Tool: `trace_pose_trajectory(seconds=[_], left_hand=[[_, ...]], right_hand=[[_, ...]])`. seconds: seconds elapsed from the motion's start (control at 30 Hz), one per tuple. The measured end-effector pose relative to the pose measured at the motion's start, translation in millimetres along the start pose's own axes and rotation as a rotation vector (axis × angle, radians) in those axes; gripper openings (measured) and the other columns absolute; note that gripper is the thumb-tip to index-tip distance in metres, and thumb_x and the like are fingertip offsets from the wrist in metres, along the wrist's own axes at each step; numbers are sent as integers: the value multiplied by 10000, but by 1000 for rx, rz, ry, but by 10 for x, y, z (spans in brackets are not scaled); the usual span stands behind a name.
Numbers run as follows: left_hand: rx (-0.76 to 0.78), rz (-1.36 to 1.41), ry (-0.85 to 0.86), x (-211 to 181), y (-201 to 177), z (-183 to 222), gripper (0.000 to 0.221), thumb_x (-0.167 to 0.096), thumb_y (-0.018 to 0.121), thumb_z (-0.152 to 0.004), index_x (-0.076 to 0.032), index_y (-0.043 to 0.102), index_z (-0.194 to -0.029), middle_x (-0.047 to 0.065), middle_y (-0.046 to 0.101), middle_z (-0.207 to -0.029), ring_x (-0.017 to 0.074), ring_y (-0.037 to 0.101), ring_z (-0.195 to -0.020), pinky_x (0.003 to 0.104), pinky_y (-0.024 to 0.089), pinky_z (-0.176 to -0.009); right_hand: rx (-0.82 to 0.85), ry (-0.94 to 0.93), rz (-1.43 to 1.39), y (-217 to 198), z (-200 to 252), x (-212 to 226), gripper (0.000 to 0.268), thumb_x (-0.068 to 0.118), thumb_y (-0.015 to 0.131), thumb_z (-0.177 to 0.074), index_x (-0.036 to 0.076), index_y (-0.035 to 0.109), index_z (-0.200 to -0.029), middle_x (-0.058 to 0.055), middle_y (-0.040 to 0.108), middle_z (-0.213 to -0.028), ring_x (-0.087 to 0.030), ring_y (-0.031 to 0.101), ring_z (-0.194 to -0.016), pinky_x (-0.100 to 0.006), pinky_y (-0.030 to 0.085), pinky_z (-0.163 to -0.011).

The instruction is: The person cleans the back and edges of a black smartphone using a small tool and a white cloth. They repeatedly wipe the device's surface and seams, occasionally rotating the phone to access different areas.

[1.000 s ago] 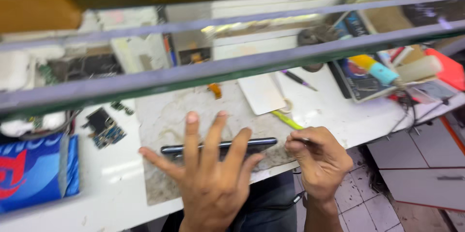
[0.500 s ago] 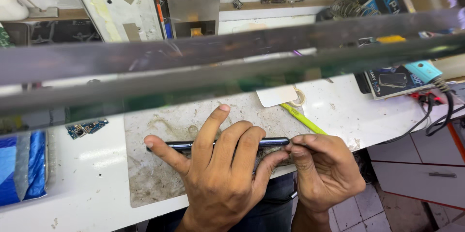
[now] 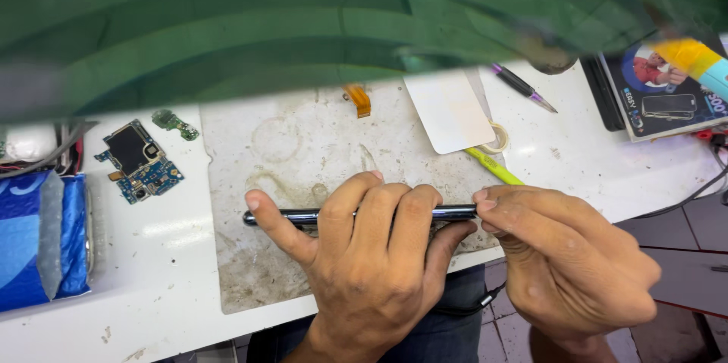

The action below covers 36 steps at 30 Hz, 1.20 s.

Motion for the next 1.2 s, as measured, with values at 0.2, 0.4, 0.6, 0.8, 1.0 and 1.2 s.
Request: trace_pose_trajectory(seconds=[0.2,0.4,0.6,0.8,1.0,1.2], left_hand=[[-10,3,-15,9,20,39,388,-581,750,-1003,-194,726,-1030,-57,594,-956,183,597,-1099,734,-97,-1150],[-20,8,-3,2,-26,3,337,-526,758,-1016,-192,725,-1044,-58,586,-947,165,578,-1065,711,-45,-1176],[-5,46,55,17,-152,-71,310,-424,772,-942,-168,734,-1113,-29,651,-1053,163,579,-1032,525,187,-1119],[20,79,88,83,-184,-81,253,-341,719,-1019,-144,711,-1178,-18,660,-1111,161,584,-1088,449,266,-1089],[34,100,75,65,-162,-29,117,-267,661,-1068,-170,691,-1126,-37,593,-969,156,573,-1039,483,250,-1095],[-15,89,97,51,-139,-8,114,-223,636,-1080,-159,698,-1152,-38,585,-995,157,547,-1039,505,227,-1124]], right_hand=[[67,-44,83,29,-83,118,176,-167,747,-785,-51,714,-913,-151,704,-820,-245,739,-792,-311,605,-721],[102,-76,95,75,-131,187,200,-168,740,-749,-36,736,-899,-140,704,-787,-252,739,-781,-318,599,-694],[118,-84,37,86,-158,169,130,-90,791,-821,-51,698,-902,-127,708,-808,-234,741,-797,-306,595,-712],[139,-121,37,99,-134,143,161,-196,714,-798,-58,676,-873,-147,703,-836,-232,747,-780,-277,609,-678],[157,-320,206,153,-31,246,202,-205,740,-663,-63,683,-794,-161,650,-720,-275,721,-714,-308,559,-572],[92,-486,151,245,-38,283,195,-226,723,-721,-68,614,-757,-147,584,-713,-292,708,-701,-348,554,-568]])
Point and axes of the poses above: each hand's wrist, its own z-axis away from the middle knuckle, its own y-axis out of the palm, x = y × z, the point moved 8 cm from there along -z, towards the middle knuckle
